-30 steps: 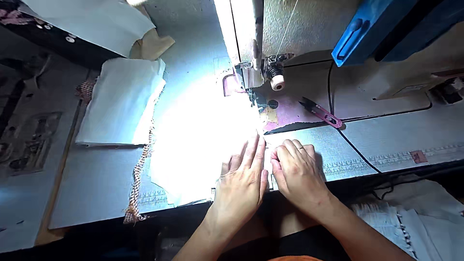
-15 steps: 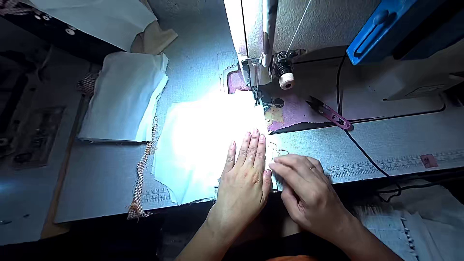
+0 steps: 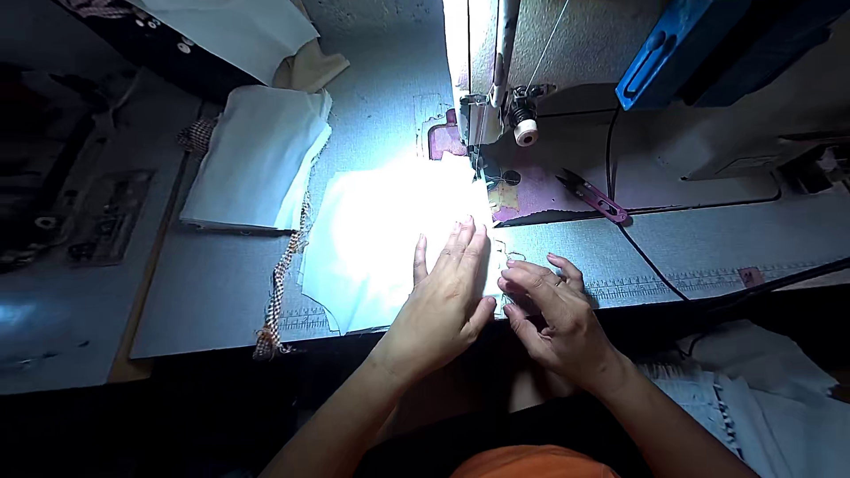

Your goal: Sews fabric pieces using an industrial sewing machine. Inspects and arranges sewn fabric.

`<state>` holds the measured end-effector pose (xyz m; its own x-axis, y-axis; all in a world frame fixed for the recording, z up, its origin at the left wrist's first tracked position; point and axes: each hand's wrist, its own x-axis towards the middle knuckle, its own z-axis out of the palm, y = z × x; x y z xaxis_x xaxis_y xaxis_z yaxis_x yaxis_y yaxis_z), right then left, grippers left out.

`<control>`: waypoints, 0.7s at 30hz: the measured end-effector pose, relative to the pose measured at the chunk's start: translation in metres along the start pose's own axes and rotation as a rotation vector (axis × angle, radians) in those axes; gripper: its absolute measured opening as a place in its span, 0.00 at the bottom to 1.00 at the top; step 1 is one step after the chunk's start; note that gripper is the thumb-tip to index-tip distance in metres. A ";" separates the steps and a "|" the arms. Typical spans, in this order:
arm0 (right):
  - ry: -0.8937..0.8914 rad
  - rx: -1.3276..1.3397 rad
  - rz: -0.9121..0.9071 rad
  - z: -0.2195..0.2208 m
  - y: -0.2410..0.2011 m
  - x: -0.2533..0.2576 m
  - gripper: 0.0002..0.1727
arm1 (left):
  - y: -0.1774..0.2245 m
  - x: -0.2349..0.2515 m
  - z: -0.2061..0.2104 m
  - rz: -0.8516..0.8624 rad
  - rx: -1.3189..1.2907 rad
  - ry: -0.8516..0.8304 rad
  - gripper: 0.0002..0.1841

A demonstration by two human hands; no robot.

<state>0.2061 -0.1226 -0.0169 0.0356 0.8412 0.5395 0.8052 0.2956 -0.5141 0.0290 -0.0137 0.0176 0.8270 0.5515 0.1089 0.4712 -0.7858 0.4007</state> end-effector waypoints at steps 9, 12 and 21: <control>-0.001 -0.073 -0.056 0.000 -0.003 -0.003 0.23 | -0.002 -0.010 0.006 0.230 0.043 0.304 0.11; -0.021 -0.058 -0.034 -0.001 -0.004 -0.002 0.20 | 0.006 -0.005 0.008 0.232 0.236 0.307 0.12; 0.091 -0.043 0.104 0.009 -0.005 0.015 0.10 | 0.004 0.002 0.014 0.135 0.138 0.390 0.14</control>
<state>0.1969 -0.1070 -0.0120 0.1715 0.8213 0.5441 0.8189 0.1882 -0.5422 0.0370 -0.0191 0.0068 0.7192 0.4847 0.4979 0.4249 -0.8737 0.2367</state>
